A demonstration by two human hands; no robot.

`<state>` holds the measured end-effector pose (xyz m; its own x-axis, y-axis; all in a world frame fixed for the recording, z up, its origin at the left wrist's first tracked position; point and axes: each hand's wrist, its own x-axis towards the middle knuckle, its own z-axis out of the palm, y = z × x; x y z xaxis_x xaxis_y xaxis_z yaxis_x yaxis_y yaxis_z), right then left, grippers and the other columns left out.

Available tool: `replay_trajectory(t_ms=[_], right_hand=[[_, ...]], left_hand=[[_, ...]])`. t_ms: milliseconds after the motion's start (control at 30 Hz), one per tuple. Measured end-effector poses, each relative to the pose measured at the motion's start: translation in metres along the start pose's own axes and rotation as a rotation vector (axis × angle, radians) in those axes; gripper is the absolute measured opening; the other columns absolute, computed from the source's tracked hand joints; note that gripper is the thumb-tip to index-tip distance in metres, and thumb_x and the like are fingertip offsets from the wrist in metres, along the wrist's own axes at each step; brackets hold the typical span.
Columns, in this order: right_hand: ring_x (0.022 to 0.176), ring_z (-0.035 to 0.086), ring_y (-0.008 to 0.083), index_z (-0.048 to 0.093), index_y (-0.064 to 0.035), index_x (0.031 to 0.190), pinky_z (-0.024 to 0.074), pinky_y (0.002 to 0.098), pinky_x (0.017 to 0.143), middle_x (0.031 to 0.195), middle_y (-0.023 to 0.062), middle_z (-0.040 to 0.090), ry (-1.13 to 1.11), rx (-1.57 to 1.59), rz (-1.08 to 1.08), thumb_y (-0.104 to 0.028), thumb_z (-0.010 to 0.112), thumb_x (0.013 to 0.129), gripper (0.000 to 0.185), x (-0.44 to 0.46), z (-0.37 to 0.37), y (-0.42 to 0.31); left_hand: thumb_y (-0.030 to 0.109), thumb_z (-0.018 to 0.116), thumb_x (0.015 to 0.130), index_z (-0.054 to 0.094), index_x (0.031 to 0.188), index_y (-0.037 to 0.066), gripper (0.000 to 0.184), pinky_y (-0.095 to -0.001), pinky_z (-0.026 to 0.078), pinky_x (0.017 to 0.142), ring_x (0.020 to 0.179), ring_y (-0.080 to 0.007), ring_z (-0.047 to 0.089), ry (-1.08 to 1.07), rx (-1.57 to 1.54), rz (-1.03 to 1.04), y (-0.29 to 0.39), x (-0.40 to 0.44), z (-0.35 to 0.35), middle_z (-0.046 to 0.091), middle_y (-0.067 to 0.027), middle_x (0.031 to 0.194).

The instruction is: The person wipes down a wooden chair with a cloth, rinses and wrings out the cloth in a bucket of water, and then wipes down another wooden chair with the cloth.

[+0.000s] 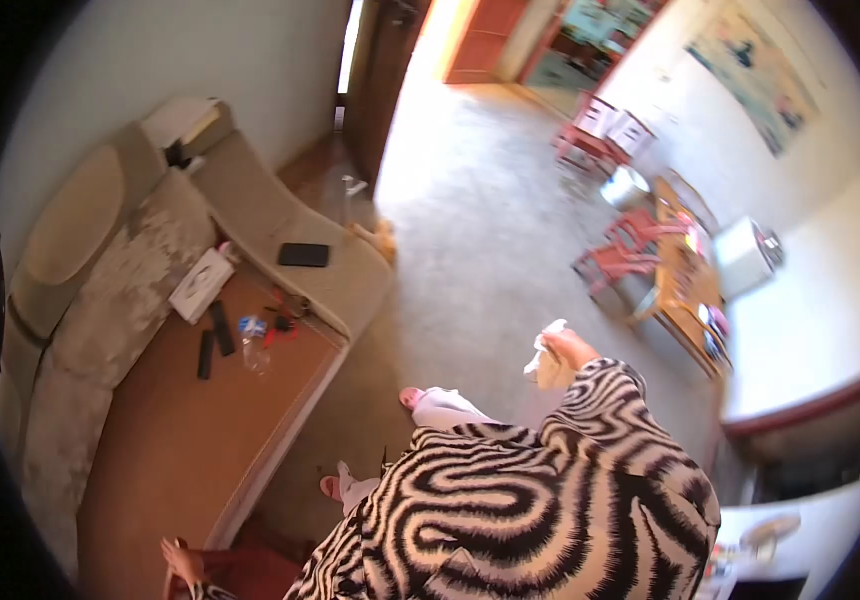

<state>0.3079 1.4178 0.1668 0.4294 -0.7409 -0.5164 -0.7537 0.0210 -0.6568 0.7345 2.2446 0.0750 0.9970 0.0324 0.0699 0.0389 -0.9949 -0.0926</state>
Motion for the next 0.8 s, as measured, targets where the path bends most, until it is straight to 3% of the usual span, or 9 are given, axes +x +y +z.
replay_trajectory(t_ms=[33, 67, 133, 267, 433, 500, 533, 633, 800], right_hand=[[0.079, 0.056, 0.0191, 0.060, -0.0004, 0.096, 0.0444, 0.0337, 0.070, 0.091, 0.0093, 0.061, 0.060, 0.135, 0.210, -0.031, 0.056, 0.083, 0.034, -0.015, 0.012, 0.000], [0.079, 0.056, 0.0191, 0.060, -0.0004, 0.096, 0.0444, 0.0337, 0.070, 0.091, 0.0093, 0.061, 0.092, 0.146, 0.233, -0.031, 0.056, 0.083, 0.034, -0.027, 0.016, 0.010], [0.082, 0.057, 0.0193, 0.060, 0.0016, 0.096, 0.0447, 0.0335, 0.072, 0.093, 0.0102, 0.061, 0.081, 0.162, 0.340, -0.033, 0.057, 0.083, 0.037, -0.028, 0.009, 0.013], [0.084, 0.056, 0.0213, 0.060, -0.0011, 0.102, 0.0440, 0.0356, 0.072, 0.094, 0.0095, 0.061, 0.119, 0.176, 0.303, -0.036, 0.057, 0.082, 0.040, -0.078, 0.031, -0.033], [0.083, 0.058, 0.0206, 0.057, 0.0050, 0.104, 0.0462, 0.0348, 0.071, 0.097, 0.0112, 0.060, 0.085, 0.275, 0.327, -0.032, 0.059, 0.082, 0.044, -0.077, 0.044, -0.001], [0.084, 0.058, 0.0207, 0.056, 0.0040, 0.105, 0.0464, 0.0354, 0.072, 0.097, 0.0111, 0.061, 0.104, 0.373, 0.328, -0.032, 0.059, 0.082, 0.043, -0.082, 0.055, 0.004], [0.085, 0.058, 0.0207, 0.056, 0.0033, 0.106, 0.0465, 0.0357, 0.072, 0.097, 0.0112, 0.061, 0.102, 0.376, 0.359, -0.031, 0.059, 0.082, 0.042, -0.085, 0.058, 0.003], [0.086, 0.057, 0.0211, 0.058, 0.0017, 0.104, 0.0451, 0.0366, 0.073, 0.097, 0.0103, 0.061, 0.033, 0.416, 0.368, -0.034, 0.056, 0.084, 0.041, -0.058, 0.061, 0.049], [0.088, 0.057, 0.0191, 0.058, 0.0003, 0.104, 0.0462, 0.0342, 0.074, 0.098, 0.0086, 0.060, -0.046, 0.480, 0.353, -0.033, 0.062, 0.081, 0.041, -0.022, 0.034, 0.090]], left_hand=[[0.021, 0.053, 0.080, 0.045, 0.123, 0.009, 0.045, -0.0377, 0.042, 0.088, 0.105, -0.0290, 0.051, 0.211, 0.179, 0.088, -0.040, 0.016, 0.049, 0.053, -0.0125, 0.116], [0.021, 0.053, 0.080, 0.045, 0.123, 0.009, 0.045, -0.0377, 0.042, 0.088, 0.105, -0.0290, 0.051, 0.207, 0.165, 0.127, -0.040, 0.027, 0.045, 0.053, -0.0125, 0.116], [0.036, 0.031, 0.092, 0.025, 0.137, 0.009, 0.053, -0.0518, 0.020, 0.102, 0.127, -0.0309, 0.026, -0.545, 0.148, -0.050, 0.006, 0.025, -0.029, 0.029, -0.0079, 0.140], [0.033, 0.034, 0.088, 0.026, 0.134, 0.013, 0.051, -0.0495, 0.026, 0.097, 0.118, -0.0346, 0.035, -0.648, -0.149, -0.129, 0.192, -0.052, -0.147, 0.037, -0.0138, 0.130], [0.029, 0.038, 0.081, 0.028, 0.128, 0.020, 0.049, -0.0455, 0.036, 0.089, 0.103, -0.0407, 0.048, -0.784, -0.635, -0.328, 0.368, -0.164, -0.238, 0.050, -0.0235, 0.113], [0.026, 0.039, 0.079, 0.031, 0.125, 0.021, 0.047, -0.0449, 0.038, 0.086, 0.101, -0.0419, 0.051, -0.721, -0.898, -0.378, 0.357, -0.213, -0.090, 0.054, -0.0244, 0.109], [0.029, 0.043, 0.080, 0.026, 0.129, 0.023, 0.052, -0.0430, 0.039, 0.086, 0.101, -0.0380, 0.053, -0.820, -0.829, -0.288, 0.354, -0.213, -0.080, 0.054, -0.0222, 0.112], [0.029, 0.044, 0.080, 0.027, 0.129, 0.022, 0.052, -0.0425, 0.039, 0.086, 0.101, -0.0374, 0.053, -0.841, -0.708, -0.171, 0.364, -0.207, -0.059, 0.054, -0.0218, 0.112], [0.029, 0.047, 0.080, 0.031, 0.127, 0.021, 0.050, -0.0413, 0.040, 0.086, 0.101, -0.0357, 0.054, -0.919, -0.402, 0.124, 0.417, -0.227, -0.033, 0.055, -0.0207, 0.112]])
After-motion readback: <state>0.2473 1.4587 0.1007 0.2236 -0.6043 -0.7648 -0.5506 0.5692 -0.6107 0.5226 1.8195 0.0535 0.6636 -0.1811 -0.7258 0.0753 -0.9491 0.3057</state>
